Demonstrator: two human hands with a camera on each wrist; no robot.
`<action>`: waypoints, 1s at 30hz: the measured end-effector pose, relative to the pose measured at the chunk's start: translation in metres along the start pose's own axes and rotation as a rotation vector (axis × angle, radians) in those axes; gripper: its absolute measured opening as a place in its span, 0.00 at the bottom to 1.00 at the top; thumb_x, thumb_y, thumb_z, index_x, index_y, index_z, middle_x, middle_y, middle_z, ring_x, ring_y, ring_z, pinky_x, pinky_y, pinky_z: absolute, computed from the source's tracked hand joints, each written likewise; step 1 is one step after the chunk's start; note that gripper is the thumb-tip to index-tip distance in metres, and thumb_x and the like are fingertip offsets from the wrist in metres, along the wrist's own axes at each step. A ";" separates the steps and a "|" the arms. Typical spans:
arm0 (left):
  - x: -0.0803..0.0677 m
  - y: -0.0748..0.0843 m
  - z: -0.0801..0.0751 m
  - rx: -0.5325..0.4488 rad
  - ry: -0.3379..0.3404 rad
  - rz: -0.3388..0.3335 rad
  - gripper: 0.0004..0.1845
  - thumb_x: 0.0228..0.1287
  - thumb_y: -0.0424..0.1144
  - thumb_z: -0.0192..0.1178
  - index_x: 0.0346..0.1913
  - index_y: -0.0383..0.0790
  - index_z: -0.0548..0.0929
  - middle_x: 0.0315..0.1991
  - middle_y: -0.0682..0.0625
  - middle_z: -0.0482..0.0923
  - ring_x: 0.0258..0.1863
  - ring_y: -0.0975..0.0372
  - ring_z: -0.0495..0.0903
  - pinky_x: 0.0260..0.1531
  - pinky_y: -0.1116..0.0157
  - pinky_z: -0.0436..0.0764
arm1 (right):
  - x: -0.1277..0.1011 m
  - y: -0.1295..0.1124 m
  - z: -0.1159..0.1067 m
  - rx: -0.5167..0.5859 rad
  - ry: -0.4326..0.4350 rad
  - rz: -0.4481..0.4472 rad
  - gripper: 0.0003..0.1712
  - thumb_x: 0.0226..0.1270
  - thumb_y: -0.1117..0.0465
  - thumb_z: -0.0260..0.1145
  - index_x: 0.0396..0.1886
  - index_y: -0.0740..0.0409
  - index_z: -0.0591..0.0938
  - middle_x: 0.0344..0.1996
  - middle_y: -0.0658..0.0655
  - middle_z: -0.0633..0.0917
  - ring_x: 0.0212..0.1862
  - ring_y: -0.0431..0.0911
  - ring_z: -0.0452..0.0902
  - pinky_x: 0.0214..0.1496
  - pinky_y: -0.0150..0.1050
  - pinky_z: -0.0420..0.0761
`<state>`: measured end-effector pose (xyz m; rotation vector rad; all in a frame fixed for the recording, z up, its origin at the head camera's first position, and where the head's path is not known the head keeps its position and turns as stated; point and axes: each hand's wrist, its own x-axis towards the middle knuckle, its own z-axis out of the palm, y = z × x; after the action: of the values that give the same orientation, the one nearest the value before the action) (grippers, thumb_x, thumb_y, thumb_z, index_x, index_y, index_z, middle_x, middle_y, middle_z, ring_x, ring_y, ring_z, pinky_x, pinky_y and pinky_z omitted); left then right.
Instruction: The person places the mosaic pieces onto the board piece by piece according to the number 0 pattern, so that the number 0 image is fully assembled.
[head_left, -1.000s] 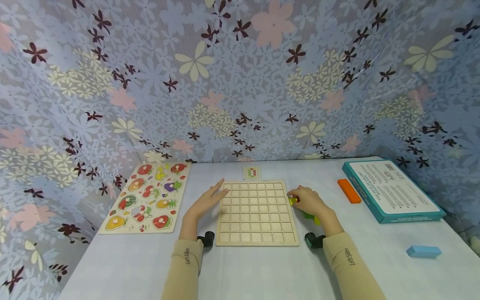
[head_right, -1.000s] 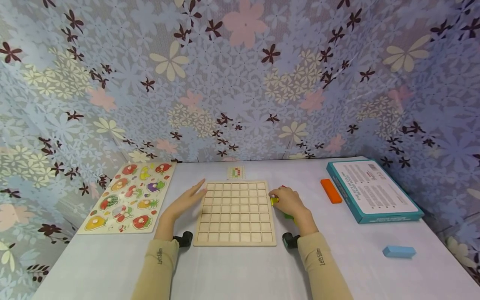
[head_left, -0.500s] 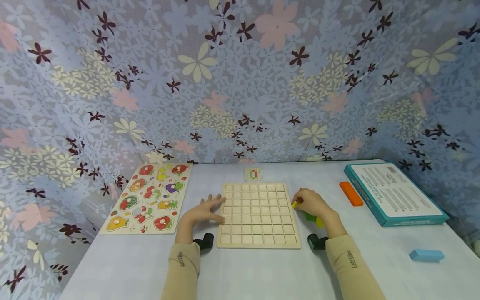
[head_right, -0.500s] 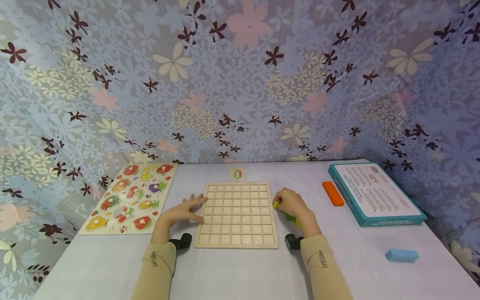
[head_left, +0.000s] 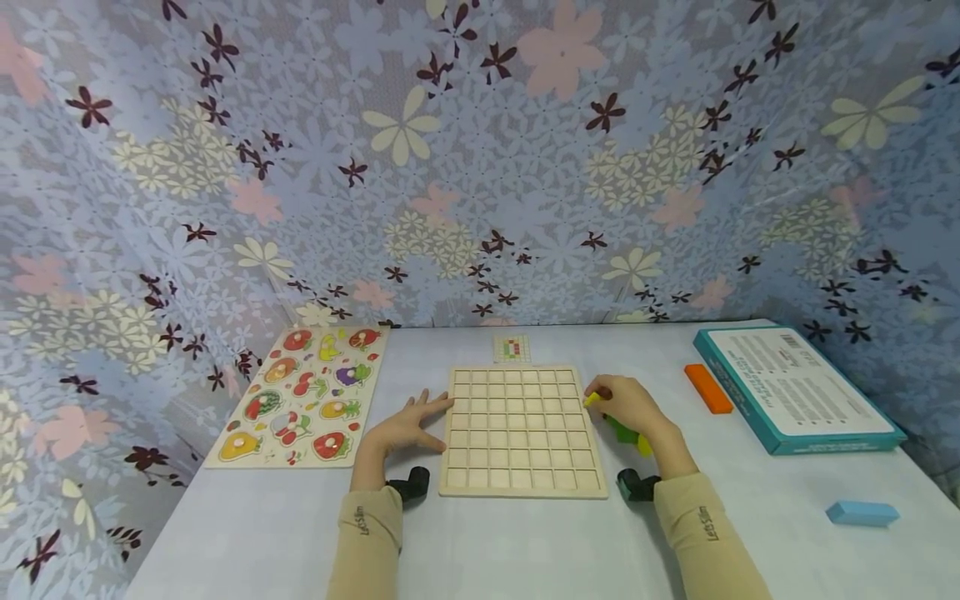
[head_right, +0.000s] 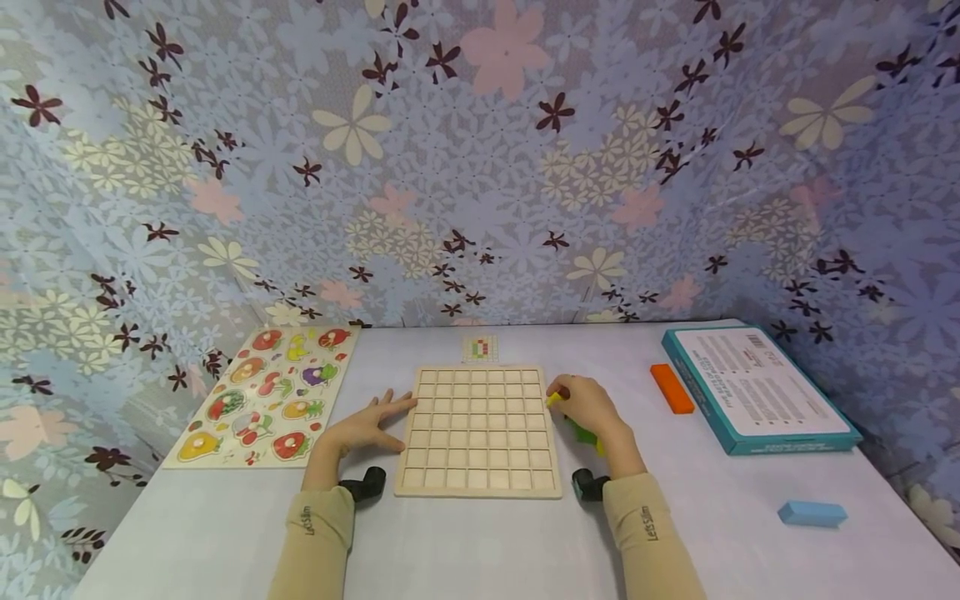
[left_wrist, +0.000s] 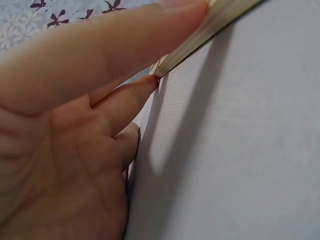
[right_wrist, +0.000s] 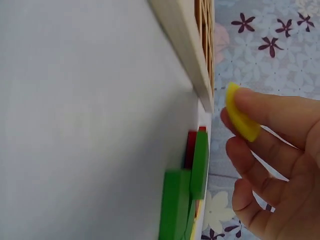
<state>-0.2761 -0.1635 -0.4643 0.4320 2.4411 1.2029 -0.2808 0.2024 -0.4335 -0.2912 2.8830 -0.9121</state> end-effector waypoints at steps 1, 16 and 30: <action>0.000 0.000 0.000 -0.003 -0.001 0.002 0.44 0.43 0.35 0.72 0.68 0.48 0.65 0.72 0.50 0.49 0.70 0.44 0.26 0.64 0.39 0.31 | 0.000 -0.001 0.001 0.021 0.010 -0.003 0.09 0.60 0.67 0.62 0.40 0.62 0.80 0.29 0.55 0.81 0.28 0.45 0.73 0.34 0.40 0.76; -0.002 -0.003 0.001 -0.026 -0.003 0.002 0.44 0.43 0.35 0.71 0.68 0.47 0.65 0.72 0.50 0.48 0.70 0.44 0.26 0.64 0.39 0.30 | 0.009 -0.016 0.009 0.151 0.069 -0.026 0.18 0.61 0.61 0.64 0.50 0.62 0.77 0.35 0.60 0.81 0.33 0.48 0.75 0.31 0.39 0.76; -0.002 0.003 -0.001 -0.021 -0.012 0.009 0.44 0.43 0.34 0.71 0.68 0.45 0.65 0.72 0.49 0.48 0.70 0.44 0.25 0.64 0.40 0.30 | 0.018 -0.040 0.017 0.189 0.037 0.022 0.11 0.59 0.61 0.65 0.41 0.60 0.83 0.40 0.60 0.81 0.43 0.52 0.75 0.39 0.43 0.77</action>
<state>-0.2746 -0.1634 -0.4613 0.4429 2.4167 1.2249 -0.2899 0.1573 -0.4249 -0.2272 2.7983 -1.1873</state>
